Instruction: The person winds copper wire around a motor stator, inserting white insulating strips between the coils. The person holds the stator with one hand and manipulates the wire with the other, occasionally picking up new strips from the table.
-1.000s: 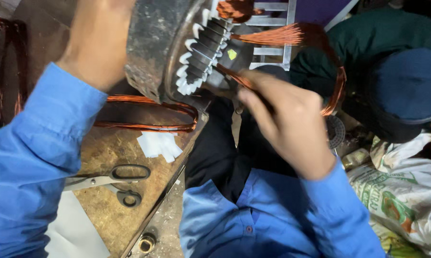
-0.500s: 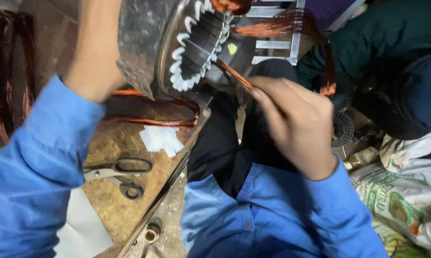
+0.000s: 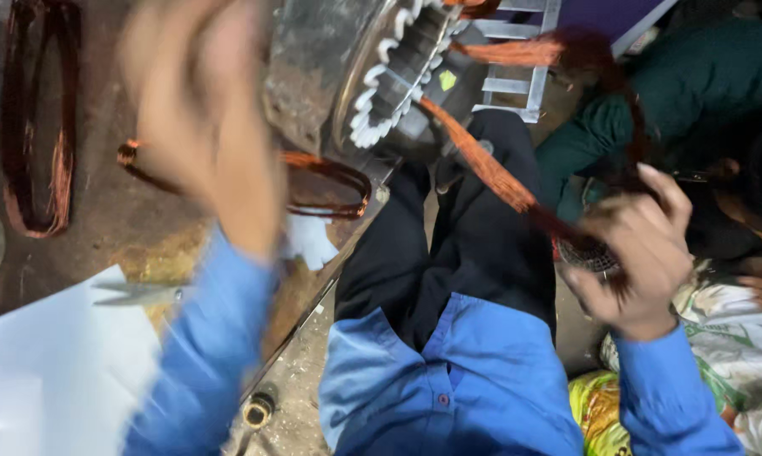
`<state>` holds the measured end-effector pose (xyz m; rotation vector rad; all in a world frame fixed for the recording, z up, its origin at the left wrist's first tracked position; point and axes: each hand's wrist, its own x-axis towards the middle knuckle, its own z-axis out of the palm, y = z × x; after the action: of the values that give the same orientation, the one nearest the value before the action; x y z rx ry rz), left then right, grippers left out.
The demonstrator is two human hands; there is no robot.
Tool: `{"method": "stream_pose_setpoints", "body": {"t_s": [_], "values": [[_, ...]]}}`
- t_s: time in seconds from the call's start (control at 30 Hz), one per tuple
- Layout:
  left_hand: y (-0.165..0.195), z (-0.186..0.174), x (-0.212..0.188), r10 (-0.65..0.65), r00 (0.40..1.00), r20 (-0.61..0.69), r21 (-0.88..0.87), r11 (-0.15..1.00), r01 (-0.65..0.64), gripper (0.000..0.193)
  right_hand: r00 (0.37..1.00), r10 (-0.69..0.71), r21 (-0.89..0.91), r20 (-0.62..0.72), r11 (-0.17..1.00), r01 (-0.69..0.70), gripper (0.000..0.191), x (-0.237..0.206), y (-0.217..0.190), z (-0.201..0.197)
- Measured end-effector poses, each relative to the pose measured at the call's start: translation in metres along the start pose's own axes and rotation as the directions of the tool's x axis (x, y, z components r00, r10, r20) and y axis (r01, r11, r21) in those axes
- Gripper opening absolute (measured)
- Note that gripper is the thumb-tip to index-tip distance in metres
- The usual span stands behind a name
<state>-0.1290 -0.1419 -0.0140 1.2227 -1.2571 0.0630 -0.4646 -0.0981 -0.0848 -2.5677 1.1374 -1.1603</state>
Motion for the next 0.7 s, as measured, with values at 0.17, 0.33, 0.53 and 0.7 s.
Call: {"method": "stream_pose_setpoints", "body": {"t_s": [0.17,0.33,0.53,0.7], "values": [[0.075,-0.010,-0.158,-0.183,0.739,0.648,-0.429,0.714,0.553,0.089,0.975,-0.113,0.151,0.191,0.985,0.085,0.062,-0.008,-0.020,-0.003],[0.101,0.010,-0.191,-0.409,0.560,0.721,-0.599,0.041,0.800,0.088,0.978,0.099,0.378,0.182,0.912,-0.162,0.071,0.060,-0.061,-0.013],[0.096,0.031,-0.104,0.057,0.973,-0.225,-0.496,0.853,-0.164,0.043,0.998,-0.042,0.873,0.050,0.488,-0.023,0.056,0.138,-0.070,0.045],[0.090,0.023,-0.094,-0.539,0.685,0.491,-0.830,-0.049,0.556,0.065,0.955,0.292,0.995,-0.049,-0.070,0.072,0.036,0.106,-0.033,0.099]]}}
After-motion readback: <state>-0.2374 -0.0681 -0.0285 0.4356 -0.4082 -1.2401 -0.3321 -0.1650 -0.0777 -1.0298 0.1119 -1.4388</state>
